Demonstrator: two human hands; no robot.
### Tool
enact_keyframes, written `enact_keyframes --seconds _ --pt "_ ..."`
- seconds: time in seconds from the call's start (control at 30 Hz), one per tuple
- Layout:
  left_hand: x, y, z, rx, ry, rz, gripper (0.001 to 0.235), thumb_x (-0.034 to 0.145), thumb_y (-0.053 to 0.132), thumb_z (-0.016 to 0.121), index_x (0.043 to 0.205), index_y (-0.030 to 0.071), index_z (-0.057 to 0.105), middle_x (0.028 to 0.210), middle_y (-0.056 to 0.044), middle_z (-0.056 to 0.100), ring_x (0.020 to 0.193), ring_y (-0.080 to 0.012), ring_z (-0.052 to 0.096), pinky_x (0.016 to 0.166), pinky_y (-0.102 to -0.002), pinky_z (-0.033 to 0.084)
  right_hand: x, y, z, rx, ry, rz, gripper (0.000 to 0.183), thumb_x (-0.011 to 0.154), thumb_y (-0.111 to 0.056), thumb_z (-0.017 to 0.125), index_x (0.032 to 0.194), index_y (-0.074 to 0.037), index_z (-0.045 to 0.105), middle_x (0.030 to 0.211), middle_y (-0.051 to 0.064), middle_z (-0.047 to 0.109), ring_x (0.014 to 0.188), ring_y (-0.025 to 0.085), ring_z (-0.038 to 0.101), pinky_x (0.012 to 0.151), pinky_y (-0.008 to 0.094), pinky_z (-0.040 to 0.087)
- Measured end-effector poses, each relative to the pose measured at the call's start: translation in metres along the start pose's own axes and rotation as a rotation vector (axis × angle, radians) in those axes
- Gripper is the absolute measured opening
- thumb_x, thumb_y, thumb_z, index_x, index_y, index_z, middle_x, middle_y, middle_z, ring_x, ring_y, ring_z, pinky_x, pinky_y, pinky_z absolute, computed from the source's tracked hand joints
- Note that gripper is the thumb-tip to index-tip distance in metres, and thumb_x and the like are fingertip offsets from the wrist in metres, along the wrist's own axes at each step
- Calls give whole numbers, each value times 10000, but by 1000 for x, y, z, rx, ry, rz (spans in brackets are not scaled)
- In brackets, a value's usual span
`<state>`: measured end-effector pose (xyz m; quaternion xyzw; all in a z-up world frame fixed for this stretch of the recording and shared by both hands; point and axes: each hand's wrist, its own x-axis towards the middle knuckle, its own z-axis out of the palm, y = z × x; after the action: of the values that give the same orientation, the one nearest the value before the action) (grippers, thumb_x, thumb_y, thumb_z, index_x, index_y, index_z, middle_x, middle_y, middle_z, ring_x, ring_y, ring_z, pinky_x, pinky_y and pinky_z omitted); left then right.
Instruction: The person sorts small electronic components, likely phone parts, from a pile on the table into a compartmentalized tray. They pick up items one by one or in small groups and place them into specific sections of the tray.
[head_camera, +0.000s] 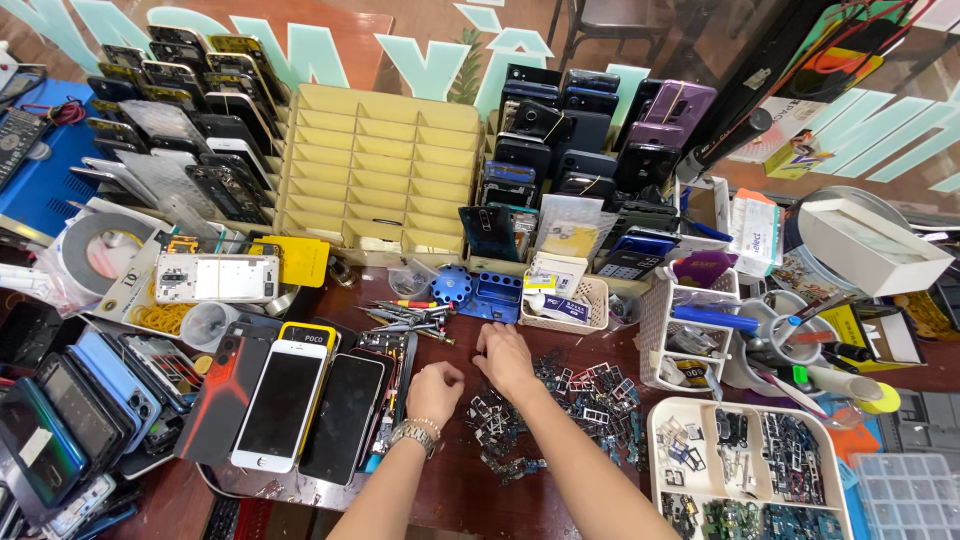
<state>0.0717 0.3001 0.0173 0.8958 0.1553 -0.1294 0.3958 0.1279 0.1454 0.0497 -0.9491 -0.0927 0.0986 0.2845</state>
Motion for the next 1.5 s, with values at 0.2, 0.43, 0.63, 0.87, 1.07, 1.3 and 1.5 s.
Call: enact_keyframes --seconds 0.2,0.43,0.63,0.87,1.07,1.3,1.5 --pt "-32 3 -8 250 -44 64 254 671 133 885 870 118 728 968 -79 717 1006 -269 680 878 -397 546 -23 14 4 401 -30 259 183 822 -109 804 867 -38 641 801 103 717 760 225 698 738 371 562" --pt "-31 -15 5 126 -37 2 212 707 156 899 851 91 757 954 -89 745 919 -261 713 827 -388 564 -53 55 17 634 48 265 203 820 -87 805 974 -47 679 816 29 716 727 121 659 696 299 550" --pt "-20 -19 27 -959 -244 -259 198 833 -21 771 1013 -54 692 961 -175 756 840 -238 771 791 -345 650 -76 75 7 1026 -147 322 151 938 -123 713 1066 -47 736 888 -8 715 760 71 633 700 258 541" --pt "-43 30 60 -1123 -302 -195 221 872 -58 700 1090 -91 681 1010 -187 756 921 -249 762 871 -342 645 -103 98 -23 1043 -182 277 225 929 -113 718 1147 -61 736 886 -3 703 764 78 639 698 244 549" --pt "-74 69 87 -1118 -408 -214 247 902 -21 675 1143 -75 689 1060 -181 749 947 -251 749 900 -364 631 -137 135 -44 1038 -51 272 185 921 -93 728 1099 -44 735 891 -12 701 787 60 648 685 229 548" --pt "-95 99 156 -964 -478 -123 231 869 -50 720 1100 -61 710 1026 -137 739 927 -215 752 874 -338 647 -190 186 -60 1106 76 369 132 920 -107 747 1012 -22 706 895 5 703 790 73 661 705 248 573" --pt "-107 133 231 -760 -458 -35 201 848 -42 738 1047 -47 715 948 -166 747 782 -216 731 693 -317 625 -233 237 -82 1143 172 456 146 919 -121 726 1026 -23 714 911 29 727 781 107 696 702 238 582"
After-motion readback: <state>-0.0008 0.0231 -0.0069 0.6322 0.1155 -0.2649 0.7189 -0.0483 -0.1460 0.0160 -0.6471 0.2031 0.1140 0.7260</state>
